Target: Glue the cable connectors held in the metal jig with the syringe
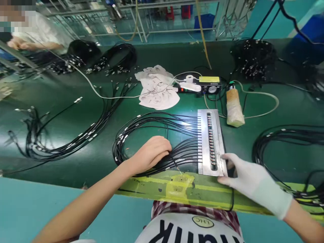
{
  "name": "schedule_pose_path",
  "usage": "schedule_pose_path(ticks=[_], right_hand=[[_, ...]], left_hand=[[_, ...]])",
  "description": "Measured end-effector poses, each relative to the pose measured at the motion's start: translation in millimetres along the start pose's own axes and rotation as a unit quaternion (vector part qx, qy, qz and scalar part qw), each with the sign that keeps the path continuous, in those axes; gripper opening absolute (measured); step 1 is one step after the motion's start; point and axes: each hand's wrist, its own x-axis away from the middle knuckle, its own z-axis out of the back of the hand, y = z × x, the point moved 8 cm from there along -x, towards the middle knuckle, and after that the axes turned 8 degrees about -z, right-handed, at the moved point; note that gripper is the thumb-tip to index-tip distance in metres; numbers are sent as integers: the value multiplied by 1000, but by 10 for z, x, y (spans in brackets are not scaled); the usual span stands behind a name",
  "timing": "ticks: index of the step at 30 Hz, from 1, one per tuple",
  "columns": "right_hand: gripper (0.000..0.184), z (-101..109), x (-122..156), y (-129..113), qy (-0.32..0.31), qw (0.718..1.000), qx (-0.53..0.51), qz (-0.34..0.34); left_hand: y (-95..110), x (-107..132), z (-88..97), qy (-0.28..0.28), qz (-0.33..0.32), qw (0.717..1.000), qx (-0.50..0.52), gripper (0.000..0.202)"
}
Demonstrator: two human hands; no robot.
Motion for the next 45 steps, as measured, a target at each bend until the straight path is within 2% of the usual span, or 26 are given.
schedule_pose_path(ticks=[3,5,8,13,14,16,18,21,26,29,33,36,39,42,44,45], right_hand=[[57,-203,119,-54,-48,997,-65,-3],[47,-279,147,-120,-38,995,-92,10],[39,-329,137,-229,-17,994,-85,68],[60,-218,65,-348,66,983,-6,173],[55,-218,59,-397,66,976,-1,205],[34,-273,69,-515,41,960,4,277],[19,-342,97,-607,23,947,3,319],[15,-430,191,-685,21,945,-7,327],[16,-517,427,-731,13,936,-8,350],[16,-497,335,-637,4,943,-14,333],[17,-368,85,-502,25,953,-48,298],[21,-137,83,-508,47,944,-99,312],[26,334,151,-577,83,935,-118,325],[24,1072,7,-733,157,927,-86,330],[15,1663,-351,-854,227,918,-83,313],[17,1989,-615,-879,280,910,-113,285]], left_hand=[[-45,-106,-110,-1,11,1000,16,18],[-72,-160,-219,-12,14,1000,24,18],[-109,-205,-362,-24,19,999,32,16],[-169,-233,-474,-11,37,999,33,16],[-181,-243,-488,-9,41,999,36,16],[-197,-259,-514,-10,45,998,48,15],[-198,-253,-524,-8,52,997,64,12],[-157,-164,-510,1,66,995,78,9],[-39,30,-541,-22,81,992,92,11],[-62,-41,-569,-19,87,992,88,11],[-194,-272,-598,8,92,991,96,9],[-273,-347,-600,26,98,986,133,9],[-301,-325,-578,42,105,977,180,8],[-287,-303,-558,47,105,970,214,8],[-276,-311,-536,49,106,966,230,9],[-275,-321,-515,53,108,964,237,10]])
